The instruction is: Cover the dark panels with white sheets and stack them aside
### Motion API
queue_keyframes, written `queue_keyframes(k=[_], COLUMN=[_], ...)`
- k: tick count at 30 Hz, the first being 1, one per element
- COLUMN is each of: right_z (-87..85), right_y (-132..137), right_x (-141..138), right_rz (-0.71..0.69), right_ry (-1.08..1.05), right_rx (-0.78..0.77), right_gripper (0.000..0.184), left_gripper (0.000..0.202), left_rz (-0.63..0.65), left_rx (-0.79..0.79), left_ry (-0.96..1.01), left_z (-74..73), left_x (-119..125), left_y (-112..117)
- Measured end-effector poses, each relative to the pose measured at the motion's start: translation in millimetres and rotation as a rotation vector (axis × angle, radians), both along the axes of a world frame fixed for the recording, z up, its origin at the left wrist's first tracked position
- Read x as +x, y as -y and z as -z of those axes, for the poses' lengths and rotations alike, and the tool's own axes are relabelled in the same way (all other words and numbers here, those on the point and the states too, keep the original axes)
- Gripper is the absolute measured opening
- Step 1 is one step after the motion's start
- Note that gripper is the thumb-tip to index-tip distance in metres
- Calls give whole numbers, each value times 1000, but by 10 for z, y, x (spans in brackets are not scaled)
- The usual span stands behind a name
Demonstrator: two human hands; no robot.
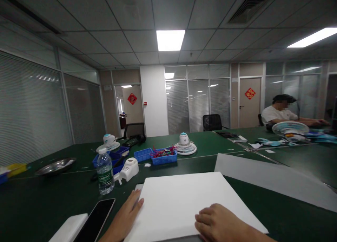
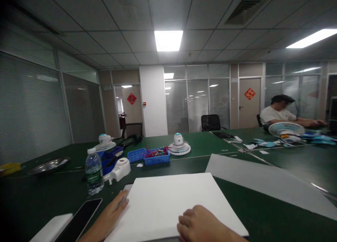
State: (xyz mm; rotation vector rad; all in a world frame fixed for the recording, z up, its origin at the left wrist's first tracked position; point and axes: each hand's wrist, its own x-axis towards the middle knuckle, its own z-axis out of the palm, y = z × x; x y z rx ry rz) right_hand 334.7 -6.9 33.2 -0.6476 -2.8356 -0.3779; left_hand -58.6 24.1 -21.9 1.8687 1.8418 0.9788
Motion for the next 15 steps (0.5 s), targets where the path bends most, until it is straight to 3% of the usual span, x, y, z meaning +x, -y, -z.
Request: queue_keyframes(k=[4, 6, 10, 15], right_z=[-66, -17, 150, 323], right_y=[-22, -218, -833, -1308], right_x=[69, 262, 975, 1938], right_rz=[-103, -15, 569, 1058], right_ry=[-65, -172, -319, -365], right_rx=[-116, -183, -62, -59], right_gripper=[24, 30, 44, 66], left_gripper=[72, 70, 69, 62], left_rz=[22, 41, 78, 120], left_rx=[-21, -35, -25, -10], left_ry=[-101, -111, -106, -89], left_z=[-45, -67, -69, -52], left_x=[16, 23, 10, -12], left_y=[35, 56, 78, 79])
